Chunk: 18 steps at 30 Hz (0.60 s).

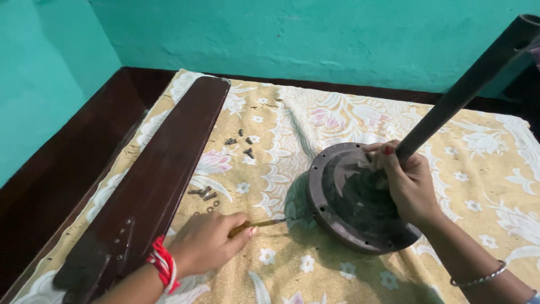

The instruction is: The person uses a screwdriver to tighten screws into a ceiling fan motor housing. They repeatedly insert and tighten screws around the circular base while holding the housing steady. A fan blade and loose screws are visible on the table.

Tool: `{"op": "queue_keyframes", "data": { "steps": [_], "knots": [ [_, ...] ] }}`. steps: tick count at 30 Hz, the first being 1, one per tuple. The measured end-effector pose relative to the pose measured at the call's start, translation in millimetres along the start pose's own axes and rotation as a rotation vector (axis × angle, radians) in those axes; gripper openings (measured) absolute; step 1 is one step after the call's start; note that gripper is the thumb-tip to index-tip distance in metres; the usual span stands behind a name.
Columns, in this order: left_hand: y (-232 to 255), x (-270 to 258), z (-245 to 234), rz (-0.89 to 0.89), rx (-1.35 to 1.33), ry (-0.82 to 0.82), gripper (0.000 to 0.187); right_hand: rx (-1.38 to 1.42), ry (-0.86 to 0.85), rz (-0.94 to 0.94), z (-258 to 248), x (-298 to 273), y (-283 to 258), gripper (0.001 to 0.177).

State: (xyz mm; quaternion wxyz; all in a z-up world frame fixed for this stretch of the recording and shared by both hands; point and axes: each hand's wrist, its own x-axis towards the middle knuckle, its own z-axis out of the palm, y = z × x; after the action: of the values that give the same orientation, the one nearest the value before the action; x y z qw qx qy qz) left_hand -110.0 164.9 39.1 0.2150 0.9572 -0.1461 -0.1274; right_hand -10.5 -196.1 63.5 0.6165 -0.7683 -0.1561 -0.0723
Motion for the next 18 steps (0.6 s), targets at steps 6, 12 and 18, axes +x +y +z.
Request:
{"op": "queue_keyframes", "data": {
  "steps": [6, 12, 18],
  "knots": [
    [9.4, 8.3, 10.7, 0.083, -0.061, 0.129, 0.029, 0.393, -0.094, -0.139, -21.8, -3.2, 18.1, 0.044],
    [-1.0, 20.0, 20.2, 0.286, 0.152, 0.176, 0.024, 0.367, -0.222, -0.233, -19.1, 1.9, 13.2, 0.045],
    [-7.8, 4.1, 9.0, 0.367, 0.131, 0.345, 0.026, 0.266, -0.340, -0.218, -7.2, 10.3, 0.8, 0.045]
  ]
}}
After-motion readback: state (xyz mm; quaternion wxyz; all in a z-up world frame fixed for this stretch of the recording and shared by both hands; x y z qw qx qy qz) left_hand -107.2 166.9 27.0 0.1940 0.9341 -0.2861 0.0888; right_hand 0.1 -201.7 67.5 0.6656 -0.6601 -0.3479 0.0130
